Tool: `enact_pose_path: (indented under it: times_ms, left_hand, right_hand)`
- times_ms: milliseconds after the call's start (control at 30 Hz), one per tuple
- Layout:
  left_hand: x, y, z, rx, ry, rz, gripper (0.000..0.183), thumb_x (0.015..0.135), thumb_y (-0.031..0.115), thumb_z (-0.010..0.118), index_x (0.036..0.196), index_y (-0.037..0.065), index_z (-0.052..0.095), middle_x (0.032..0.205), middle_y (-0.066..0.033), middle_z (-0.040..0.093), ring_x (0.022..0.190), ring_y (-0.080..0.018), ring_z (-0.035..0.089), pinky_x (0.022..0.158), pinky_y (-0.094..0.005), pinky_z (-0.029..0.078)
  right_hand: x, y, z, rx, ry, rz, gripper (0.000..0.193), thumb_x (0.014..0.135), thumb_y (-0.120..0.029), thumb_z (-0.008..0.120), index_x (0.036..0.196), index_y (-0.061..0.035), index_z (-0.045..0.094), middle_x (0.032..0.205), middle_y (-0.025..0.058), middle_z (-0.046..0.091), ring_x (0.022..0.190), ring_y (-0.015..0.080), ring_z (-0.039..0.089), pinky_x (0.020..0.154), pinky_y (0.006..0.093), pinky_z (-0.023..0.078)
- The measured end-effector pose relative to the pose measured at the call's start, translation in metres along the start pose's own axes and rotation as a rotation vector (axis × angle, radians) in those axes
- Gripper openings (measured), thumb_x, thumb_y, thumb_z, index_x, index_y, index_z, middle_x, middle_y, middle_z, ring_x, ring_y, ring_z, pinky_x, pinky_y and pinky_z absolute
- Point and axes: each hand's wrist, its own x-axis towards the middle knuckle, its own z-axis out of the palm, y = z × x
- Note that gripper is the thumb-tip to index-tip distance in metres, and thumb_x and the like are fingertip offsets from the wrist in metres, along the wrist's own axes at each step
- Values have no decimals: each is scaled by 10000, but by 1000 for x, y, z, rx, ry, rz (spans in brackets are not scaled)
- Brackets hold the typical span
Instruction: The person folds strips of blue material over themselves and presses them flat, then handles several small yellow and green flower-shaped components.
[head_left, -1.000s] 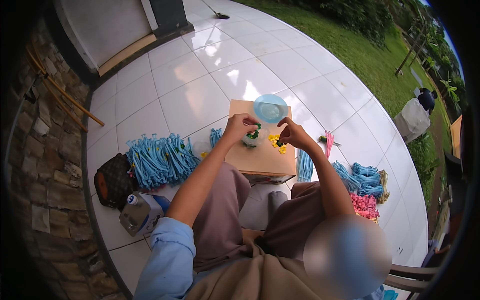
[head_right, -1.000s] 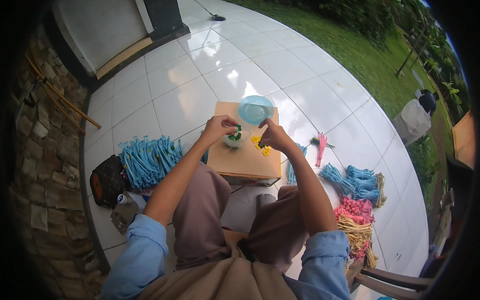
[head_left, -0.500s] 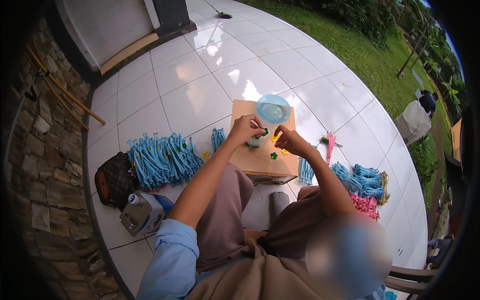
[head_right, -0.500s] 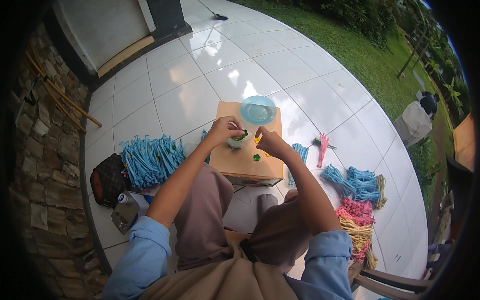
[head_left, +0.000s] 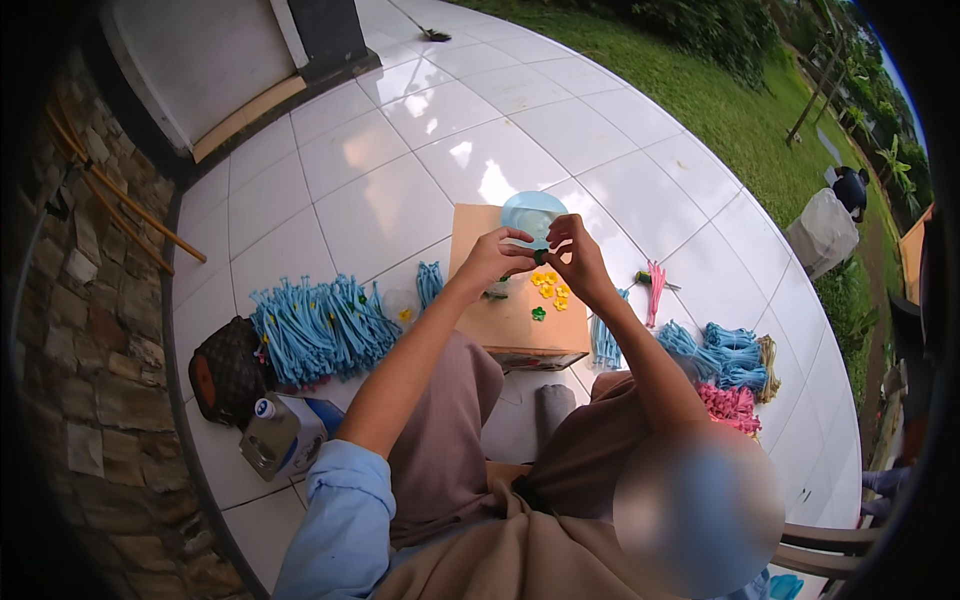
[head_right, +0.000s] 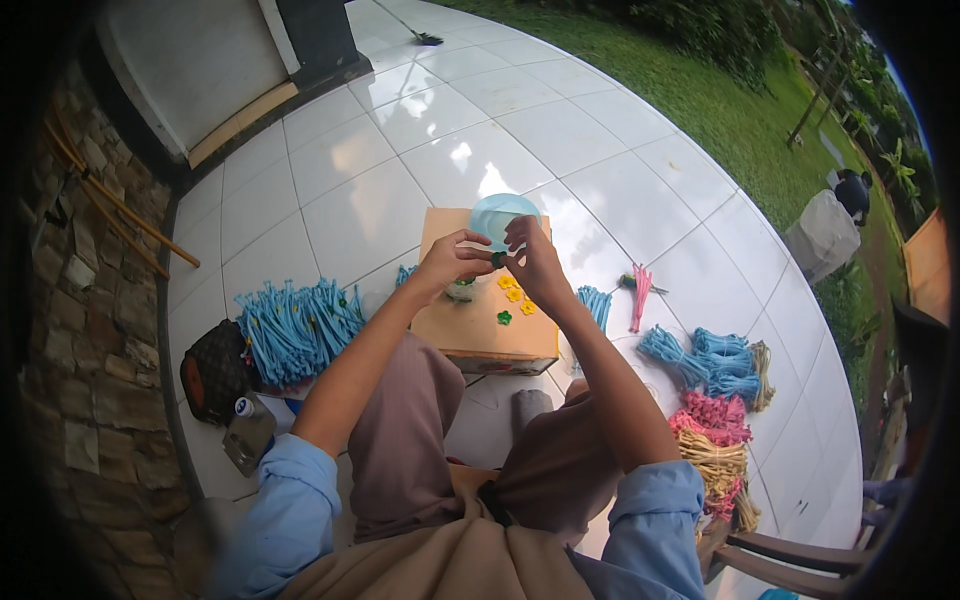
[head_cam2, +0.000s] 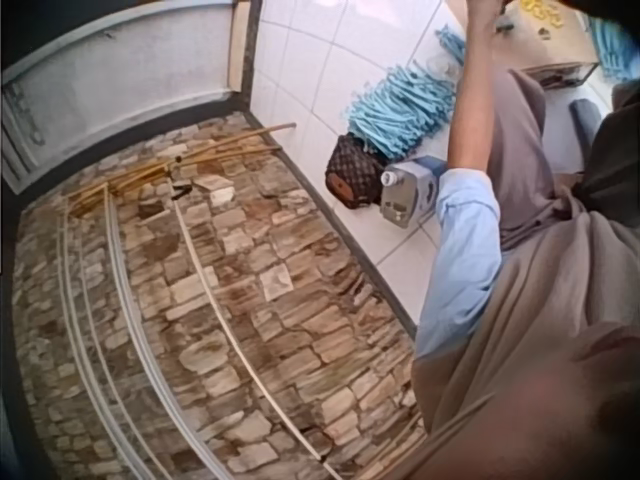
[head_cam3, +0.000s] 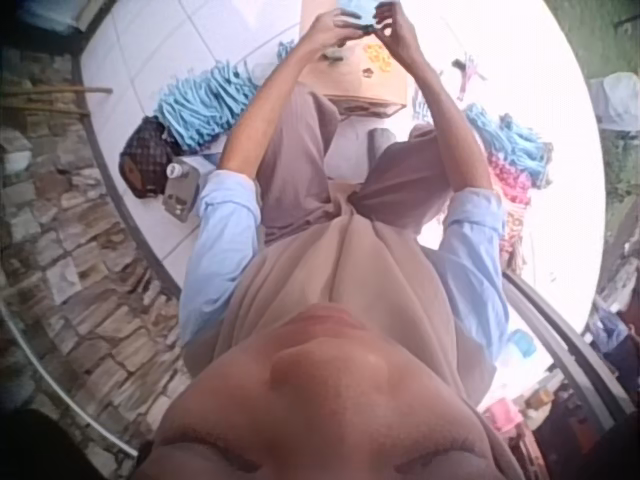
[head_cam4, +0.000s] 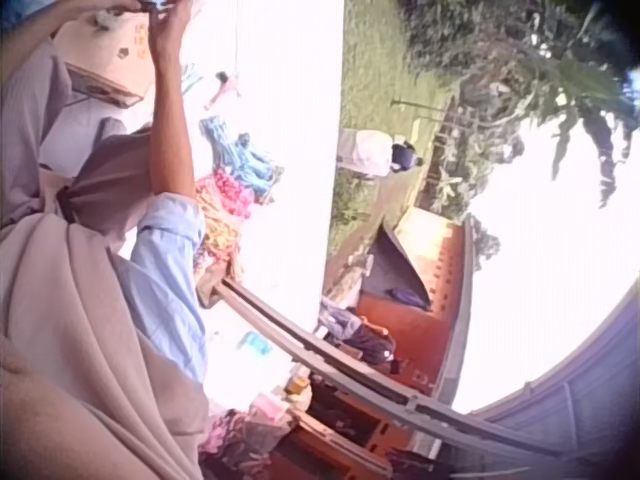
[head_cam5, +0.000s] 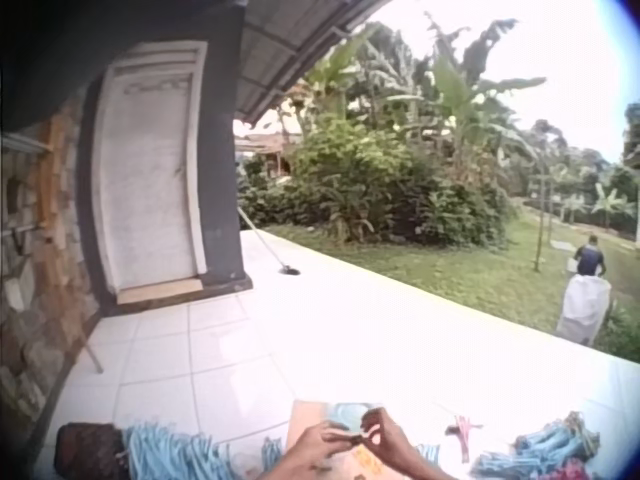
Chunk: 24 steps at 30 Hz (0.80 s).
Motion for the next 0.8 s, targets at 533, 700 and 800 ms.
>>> enact_pose_path:
  times_ms: [533, 700, 800]
  left_hand:
    - [9, -17, 0, 20, 87, -117, 428, 764, 127, 697, 1036, 67, 372, 871, -92, 628, 688, -81, 518, 595, -199, 417]
    - [12, -17, 6, 115, 109, -87, 377, 756, 110, 687, 965, 71, 375, 825, -73, 629, 641, -70, 497, 565, -202, 406]
    - [16, -27, 7, 289, 146, 45, 344, 735, 117, 694, 917, 78, 406, 789, -67, 631, 611, -83, 516, 538, -215, 402]
  right_hand:
    - [-1, 14, -9, 188, -139, 186, 390, 748, -5, 637, 1045, -51, 388, 798, 92, 612, 777, 174, 622, 711, 284, 493]
    - [2, 24, -19, 407, -107, 364, 383, 749, 24, 614, 1033, -48, 368, 808, 92, 619, 759, 171, 629, 698, 278, 494]
    - [6, 27, -30, 206, -12, 318, 372, 711, 39, 610, 989, -40, 375, 722, 98, 614, 710, 169, 635, 642, 277, 500]
